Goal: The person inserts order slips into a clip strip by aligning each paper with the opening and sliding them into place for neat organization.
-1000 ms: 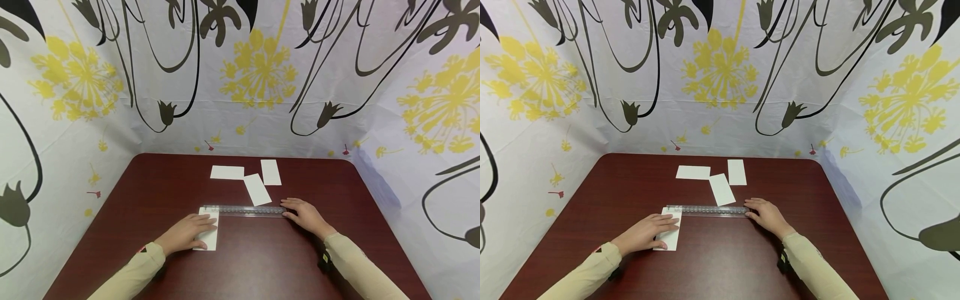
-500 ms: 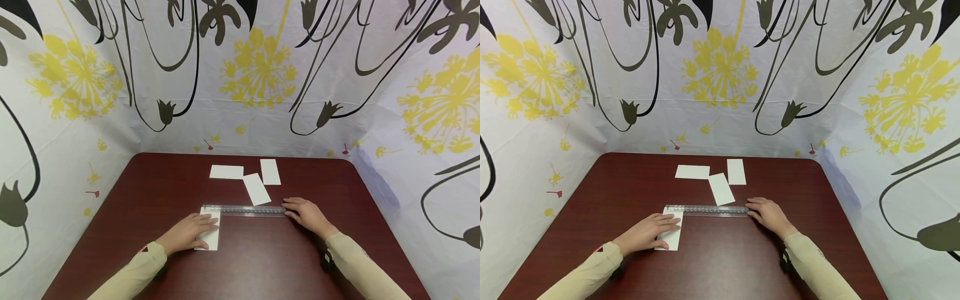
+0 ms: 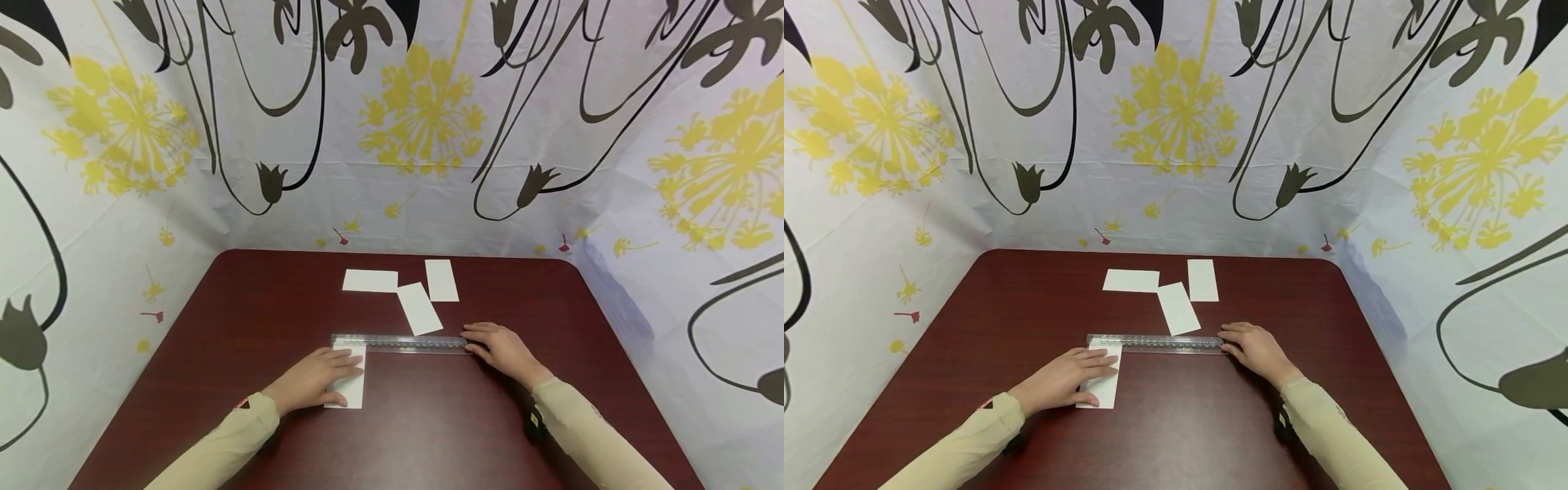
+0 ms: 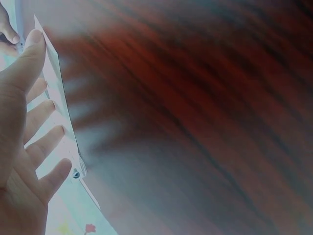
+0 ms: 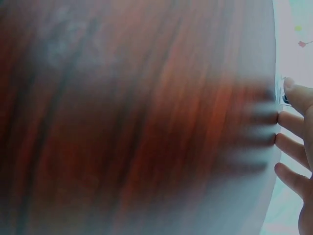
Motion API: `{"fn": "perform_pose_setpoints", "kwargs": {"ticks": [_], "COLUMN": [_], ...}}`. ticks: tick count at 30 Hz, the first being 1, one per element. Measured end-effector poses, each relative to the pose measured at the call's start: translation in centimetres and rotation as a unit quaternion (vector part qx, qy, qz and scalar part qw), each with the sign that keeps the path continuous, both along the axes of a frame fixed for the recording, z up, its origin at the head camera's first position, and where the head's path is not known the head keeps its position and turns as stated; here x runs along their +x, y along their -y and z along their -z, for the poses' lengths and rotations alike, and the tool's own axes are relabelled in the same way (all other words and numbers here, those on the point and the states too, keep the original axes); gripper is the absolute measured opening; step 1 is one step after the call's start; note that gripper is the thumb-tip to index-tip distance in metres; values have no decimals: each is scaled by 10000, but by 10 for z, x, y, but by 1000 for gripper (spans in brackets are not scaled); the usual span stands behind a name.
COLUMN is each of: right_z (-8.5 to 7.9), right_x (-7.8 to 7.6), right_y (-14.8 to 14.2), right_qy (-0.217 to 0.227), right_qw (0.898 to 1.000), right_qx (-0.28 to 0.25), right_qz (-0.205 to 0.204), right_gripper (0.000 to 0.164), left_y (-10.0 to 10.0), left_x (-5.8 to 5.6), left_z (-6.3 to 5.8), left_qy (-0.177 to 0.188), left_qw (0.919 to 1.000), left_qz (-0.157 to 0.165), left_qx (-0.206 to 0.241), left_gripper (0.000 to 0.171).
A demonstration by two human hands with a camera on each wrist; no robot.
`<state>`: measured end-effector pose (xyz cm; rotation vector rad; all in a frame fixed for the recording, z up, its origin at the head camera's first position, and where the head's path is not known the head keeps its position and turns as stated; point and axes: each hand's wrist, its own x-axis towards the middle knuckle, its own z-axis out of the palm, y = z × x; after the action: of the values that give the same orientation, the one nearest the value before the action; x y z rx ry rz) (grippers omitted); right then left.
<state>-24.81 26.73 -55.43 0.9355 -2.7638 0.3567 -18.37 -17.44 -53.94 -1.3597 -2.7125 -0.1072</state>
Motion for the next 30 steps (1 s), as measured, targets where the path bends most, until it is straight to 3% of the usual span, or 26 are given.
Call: {"fn": "perform_pose_setpoints", "kwargs": {"ticks": [13,30], "right_z": [-3,-6], "right_x": [1,0], "right_y": [1,0], "right_qy": [-49,88], "right_qw": [9998,9997], "right_qx": [-195,-222], "right_qz": [12,-1], "right_gripper": [29,32], "left_y": [-7,-15], "left_x": [2,-1], "left_z": [-3,0], "left_qy": [205,141], "left_qw": [9998,9999], "left_qz": [-46,53], "left_qx": [48,17], "left_gripper": [64,63]}}
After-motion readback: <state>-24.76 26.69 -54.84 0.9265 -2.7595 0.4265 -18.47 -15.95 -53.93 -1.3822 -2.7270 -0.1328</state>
